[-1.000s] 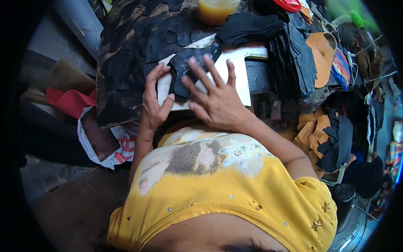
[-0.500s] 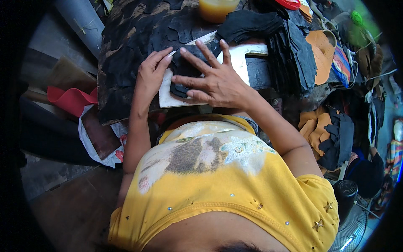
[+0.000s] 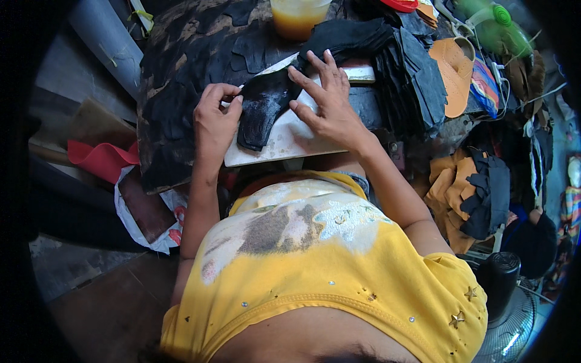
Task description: The person repeatedly rubs small black rubber-like pieces on a white board, periodically dipping fingers into a yellow liquid container and spreading the liquid onto the pieces. The person handles the pieces one at a time, turning them over and rubbing different surfaces.
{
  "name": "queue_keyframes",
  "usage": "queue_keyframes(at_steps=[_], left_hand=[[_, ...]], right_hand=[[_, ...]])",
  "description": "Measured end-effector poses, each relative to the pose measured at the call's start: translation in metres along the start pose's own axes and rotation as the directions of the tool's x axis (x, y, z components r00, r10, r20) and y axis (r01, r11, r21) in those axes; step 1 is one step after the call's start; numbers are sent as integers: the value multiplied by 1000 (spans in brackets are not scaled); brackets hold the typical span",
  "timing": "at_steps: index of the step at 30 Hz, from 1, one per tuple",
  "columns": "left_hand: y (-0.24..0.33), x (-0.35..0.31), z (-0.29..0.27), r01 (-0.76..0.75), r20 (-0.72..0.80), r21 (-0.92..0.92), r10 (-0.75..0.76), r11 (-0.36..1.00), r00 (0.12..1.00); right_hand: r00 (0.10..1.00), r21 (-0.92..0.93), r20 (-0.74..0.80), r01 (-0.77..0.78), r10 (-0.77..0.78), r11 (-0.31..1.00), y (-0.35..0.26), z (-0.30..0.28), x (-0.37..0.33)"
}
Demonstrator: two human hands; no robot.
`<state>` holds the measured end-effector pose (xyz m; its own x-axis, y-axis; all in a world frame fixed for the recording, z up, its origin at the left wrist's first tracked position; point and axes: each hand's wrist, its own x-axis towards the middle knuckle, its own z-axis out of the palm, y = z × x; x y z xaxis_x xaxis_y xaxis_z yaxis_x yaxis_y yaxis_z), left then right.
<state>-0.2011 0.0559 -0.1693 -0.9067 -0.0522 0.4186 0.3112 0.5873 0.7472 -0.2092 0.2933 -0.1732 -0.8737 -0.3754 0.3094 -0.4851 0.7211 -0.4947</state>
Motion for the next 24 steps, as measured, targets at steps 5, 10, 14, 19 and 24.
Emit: queue_keyframes(at_steps=[5,10,14,19,24], left_hand=[[-3,6,-14,317,245,-262,-255,911,935],[-6,12,-18,435,348,-315,-324,843,880],[-5,12,-18,460,359,-317,-344,829,868],[-7,12,-20,465,394,-201,-364,862,844],[-7,11,-17,534,432,-365,-369,763,823]], right_hand=[[995,-155,-33,88,-94,984,0,19,3],[998,-342,-17,48,-57,938,-5,26,13],[1000,-602,17,16,-8,798,-25,23,5],[984,-419,103,176,-145,891,-38,15,-21],[995,-529,6,85,-97,844,-10,15,1]])
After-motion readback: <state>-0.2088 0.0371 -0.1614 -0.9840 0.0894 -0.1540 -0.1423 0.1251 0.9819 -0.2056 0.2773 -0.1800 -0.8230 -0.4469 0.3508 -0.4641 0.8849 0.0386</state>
